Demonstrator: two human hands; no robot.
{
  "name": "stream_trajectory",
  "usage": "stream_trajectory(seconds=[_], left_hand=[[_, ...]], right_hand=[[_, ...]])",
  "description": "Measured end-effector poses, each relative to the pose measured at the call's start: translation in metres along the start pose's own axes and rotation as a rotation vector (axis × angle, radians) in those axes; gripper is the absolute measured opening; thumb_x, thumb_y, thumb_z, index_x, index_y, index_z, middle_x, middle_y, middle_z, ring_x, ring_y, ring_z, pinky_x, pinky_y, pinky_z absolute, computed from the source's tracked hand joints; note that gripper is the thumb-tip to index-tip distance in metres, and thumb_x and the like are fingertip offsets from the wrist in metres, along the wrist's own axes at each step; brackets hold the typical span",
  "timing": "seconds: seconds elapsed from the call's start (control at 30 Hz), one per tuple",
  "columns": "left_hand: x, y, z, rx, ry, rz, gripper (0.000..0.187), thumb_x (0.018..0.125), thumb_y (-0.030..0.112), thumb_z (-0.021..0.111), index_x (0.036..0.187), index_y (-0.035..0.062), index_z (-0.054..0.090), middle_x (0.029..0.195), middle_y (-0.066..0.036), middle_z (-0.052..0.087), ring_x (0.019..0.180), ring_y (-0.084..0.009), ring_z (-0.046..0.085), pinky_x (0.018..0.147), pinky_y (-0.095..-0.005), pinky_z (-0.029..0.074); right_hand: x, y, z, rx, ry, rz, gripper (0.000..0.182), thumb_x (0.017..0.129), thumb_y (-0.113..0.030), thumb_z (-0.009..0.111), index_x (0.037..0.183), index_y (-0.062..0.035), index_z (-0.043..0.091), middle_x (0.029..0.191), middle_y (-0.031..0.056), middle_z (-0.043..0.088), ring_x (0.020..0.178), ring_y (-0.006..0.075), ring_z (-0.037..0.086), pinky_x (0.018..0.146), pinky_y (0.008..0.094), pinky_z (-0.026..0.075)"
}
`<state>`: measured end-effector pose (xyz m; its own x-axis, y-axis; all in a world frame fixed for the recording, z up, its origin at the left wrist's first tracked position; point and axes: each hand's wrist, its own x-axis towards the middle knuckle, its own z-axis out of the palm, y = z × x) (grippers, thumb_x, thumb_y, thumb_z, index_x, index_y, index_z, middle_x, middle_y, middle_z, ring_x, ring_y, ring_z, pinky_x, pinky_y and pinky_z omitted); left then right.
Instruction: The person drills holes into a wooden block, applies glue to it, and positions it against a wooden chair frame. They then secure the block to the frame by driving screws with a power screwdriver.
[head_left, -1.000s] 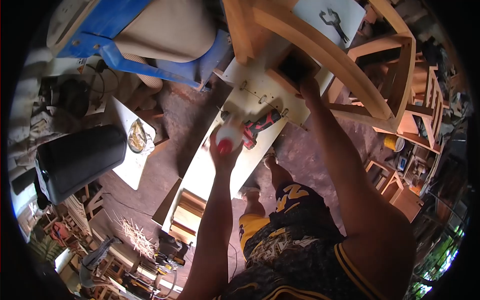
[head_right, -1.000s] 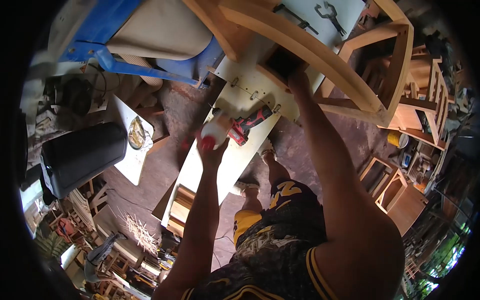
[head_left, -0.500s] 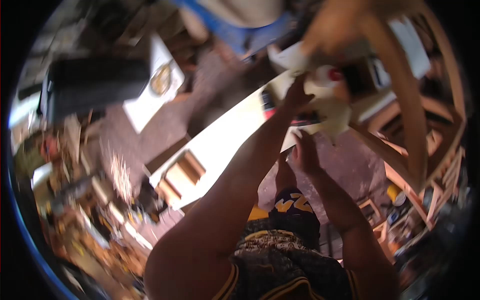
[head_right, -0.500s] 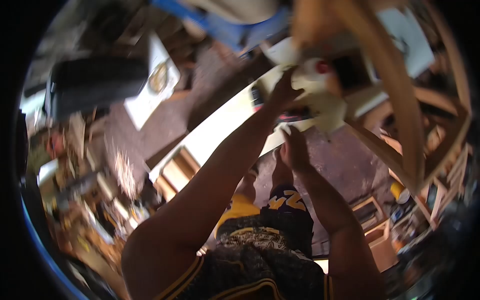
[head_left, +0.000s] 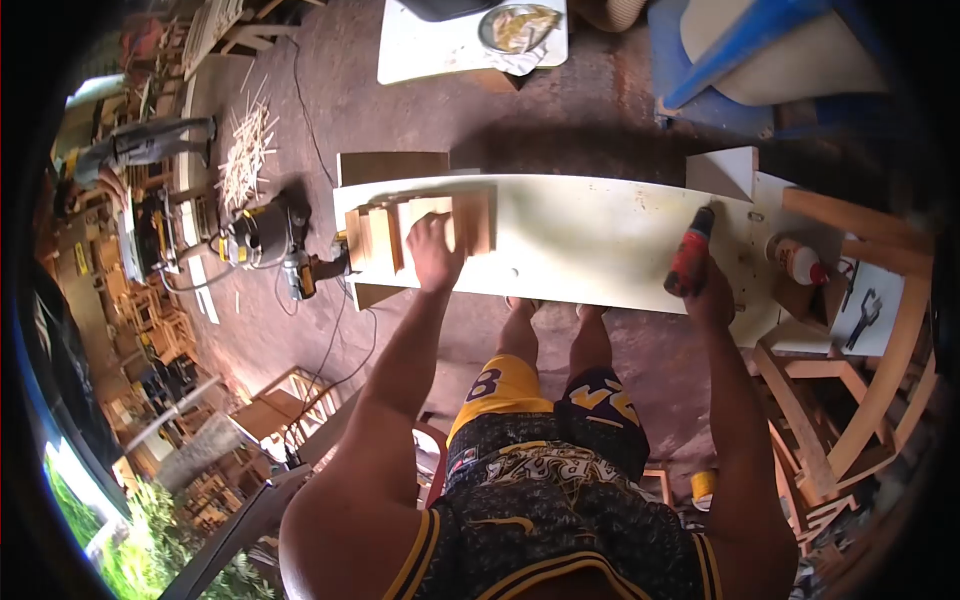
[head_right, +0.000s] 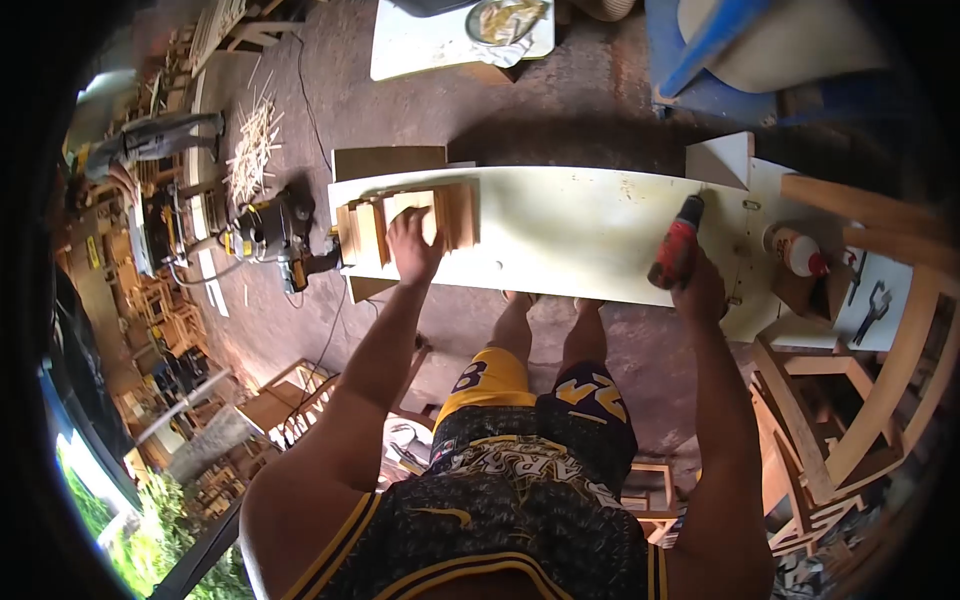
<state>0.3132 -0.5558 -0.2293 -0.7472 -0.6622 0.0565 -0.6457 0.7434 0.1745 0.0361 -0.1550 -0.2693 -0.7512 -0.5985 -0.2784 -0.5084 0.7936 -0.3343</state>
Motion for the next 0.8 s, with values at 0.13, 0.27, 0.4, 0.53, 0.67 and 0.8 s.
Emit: stream_trajectory(seconds=[0.13,0.27,0.4,0.53,0.67,0.8], left_hand=[[0.041,0.001,0.019,0.381,-0.408,0.144,0.068,0.077,0.040,0.072,0.132,0.0082,0.049,0.140,-0.016,0.041,0.140,-0.0349,0.023,0.115,-0.0565,0.011],[0.091,0.009,0.037,0.465,-0.683,0.114,0.062,0.082,0.035,0.067,0.135,0.0108,0.045,0.139,-0.014,0.045,0.137,-0.0318,0.030,0.116,-0.0580,0.005],[0.122,0.007,0.060,0.385,-0.829,0.293,0.068,0.062,0.029,0.086,0.122,0.0138,0.057,0.126,-0.010,0.057,0.125,-0.0277,0.046,0.112,-0.0505,0.023],[0.146,0.020,0.053,0.143,-0.837,0.349,0.069,0.064,0.032,0.084,0.125,0.0173,0.056,0.125,-0.010,0.057,0.122,-0.0286,0.048,0.102,-0.0483,0.033],[0.130,0.045,0.084,-0.057,-0.521,0.333,0.074,0.067,0.034,0.081,0.132,0.0186,0.050,0.131,-0.010,0.051,0.122,-0.0304,0.047,0.100,-0.0452,0.037],[0.064,0.055,0.103,-0.354,-0.061,0.097,0.102,0.067,0.051,0.077,0.144,0.0029,0.029,0.143,-0.021,0.036,0.135,-0.0372,0.032,0.110,-0.0485,0.027]], right_hand=[[-0.057,-0.046,0.007,0.527,0.045,0.145,0.049,0.079,-0.018,0.069,0.124,-0.0095,0.052,0.098,0.0098,0.064,0.087,0.0263,0.064,0.079,0.0387,0.052],[-0.102,-0.092,0.012,1.095,-0.001,0.086,0.028,0.101,-0.024,0.041,0.121,-0.0079,0.052,0.095,0.0012,0.059,0.086,0.0106,0.058,0.075,0.0273,0.050],[-0.117,-0.142,0.000,0.861,0.084,0.076,0.036,0.087,-0.009,0.061,0.122,-0.0053,0.051,0.099,0.0067,0.062,0.086,0.0129,0.059,0.074,0.0280,0.050],[-0.114,-0.144,0.024,1.193,-0.031,0.185,0.039,0.083,-0.007,0.065,0.120,-0.0052,0.052,0.101,0.0067,0.062,0.087,0.0138,0.060,0.073,0.0284,0.050],[-0.082,-0.149,0.044,1.428,-0.071,0.325,0.040,0.081,-0.011,0.069,0.118,-0.0049,0.055,0.099,0.0075,0.063,0.090,0.0162,0.061,0.076,0.0305,0.051],[-0.033,-0.183,0.007,0.614,0.008,0.022,0.046,0.078,-0.015,0.072,0.120,-0.0057,0.057,0.103,0.0109,0.066,0.096,0.0223,0.065,0.082,0.0346,0.051]])
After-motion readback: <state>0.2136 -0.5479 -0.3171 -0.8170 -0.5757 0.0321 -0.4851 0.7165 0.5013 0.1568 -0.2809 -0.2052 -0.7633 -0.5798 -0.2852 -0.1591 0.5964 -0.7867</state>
